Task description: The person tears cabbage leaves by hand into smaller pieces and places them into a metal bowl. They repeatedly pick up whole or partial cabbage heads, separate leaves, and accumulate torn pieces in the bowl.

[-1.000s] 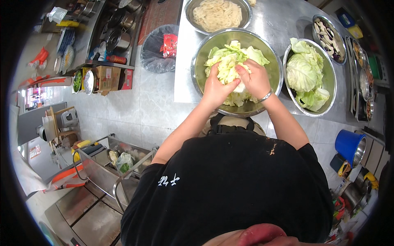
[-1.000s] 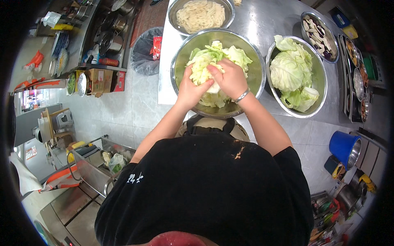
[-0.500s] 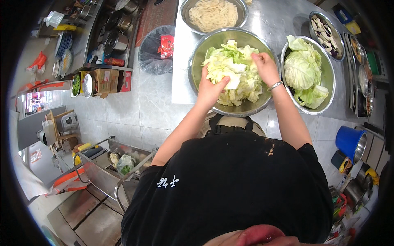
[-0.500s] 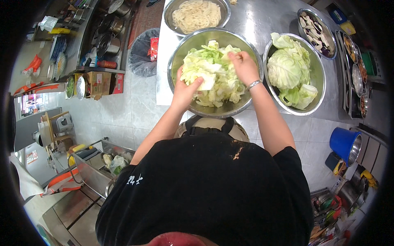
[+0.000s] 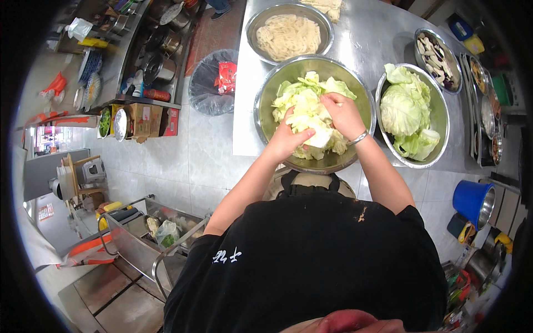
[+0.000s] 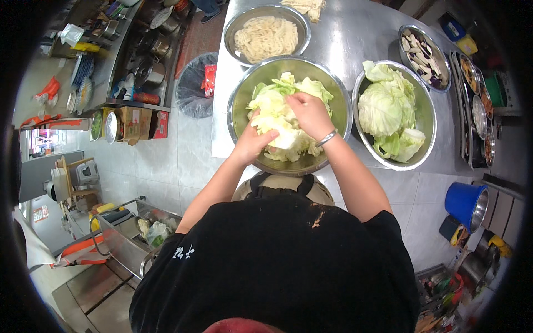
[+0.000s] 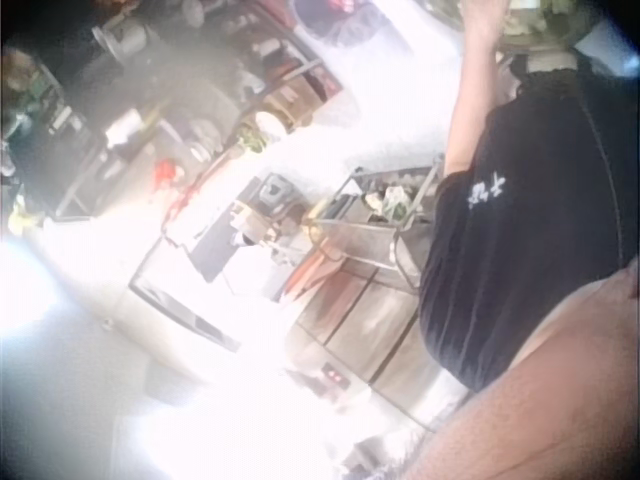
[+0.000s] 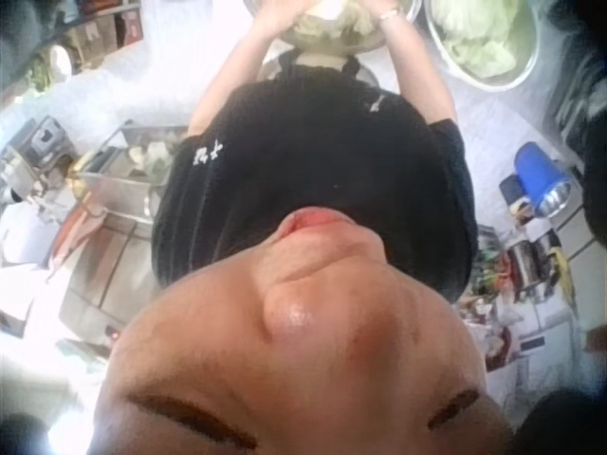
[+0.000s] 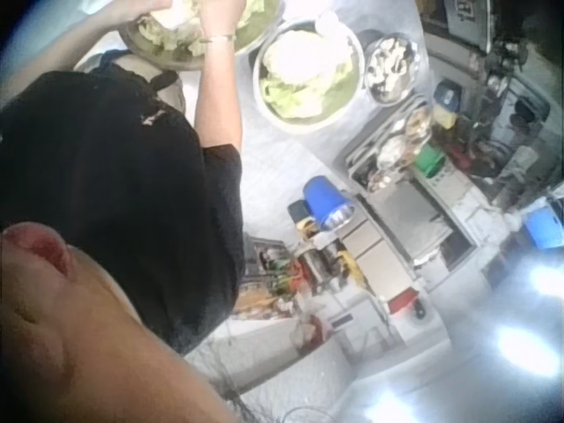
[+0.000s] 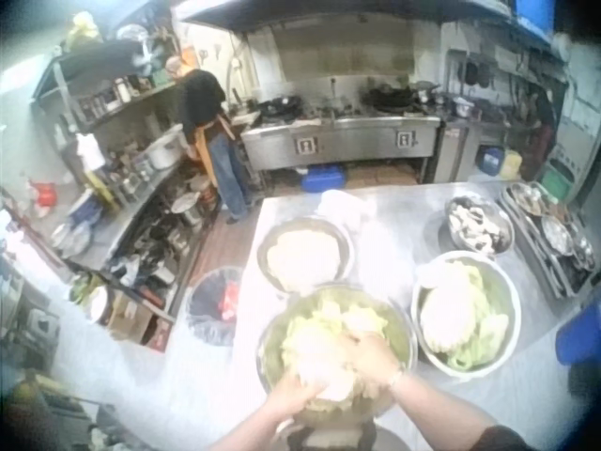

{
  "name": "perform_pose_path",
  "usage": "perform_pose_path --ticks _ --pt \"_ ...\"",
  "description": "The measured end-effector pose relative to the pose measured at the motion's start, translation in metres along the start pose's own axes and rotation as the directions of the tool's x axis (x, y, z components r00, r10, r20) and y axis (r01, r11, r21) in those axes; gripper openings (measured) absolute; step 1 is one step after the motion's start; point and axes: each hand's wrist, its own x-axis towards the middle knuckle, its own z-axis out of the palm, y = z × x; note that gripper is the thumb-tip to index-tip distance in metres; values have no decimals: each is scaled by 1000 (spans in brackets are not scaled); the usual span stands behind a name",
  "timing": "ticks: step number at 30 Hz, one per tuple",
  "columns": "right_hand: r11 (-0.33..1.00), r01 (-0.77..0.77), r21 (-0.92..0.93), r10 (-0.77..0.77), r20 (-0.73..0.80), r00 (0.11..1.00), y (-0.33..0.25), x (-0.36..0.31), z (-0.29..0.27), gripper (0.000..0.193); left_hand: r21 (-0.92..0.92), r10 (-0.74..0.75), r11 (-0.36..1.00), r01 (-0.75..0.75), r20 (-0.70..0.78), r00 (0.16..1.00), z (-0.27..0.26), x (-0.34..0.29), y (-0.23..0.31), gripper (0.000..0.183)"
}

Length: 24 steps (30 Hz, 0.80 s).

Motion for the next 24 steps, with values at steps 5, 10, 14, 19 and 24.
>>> perform_pose_path --ticks 5,10,14,19,24 --pt "895 -189 405 116 197 974 35 15 -14 31 113 -51 993 46 38 998 -10 1 -4 87" --pt "712 285 -642 -191 213 958 37 23 -48 30 697 -18 707 -116 181 983 -27 0 8 87" --pt "707 334 -623 -352 99 931 13 11 -47 32 771 85 612 -176 158 984 -25 -5 12 100" --pt "652 618 -439 -630 140 764 -1 5 -8 21 748 98 615 -249 241 966 -6 1 12 99" --pt "906 363 -220 -359 58 932 13 25 2 33 733 189 597 -326 266 945 3 -3 15 97"
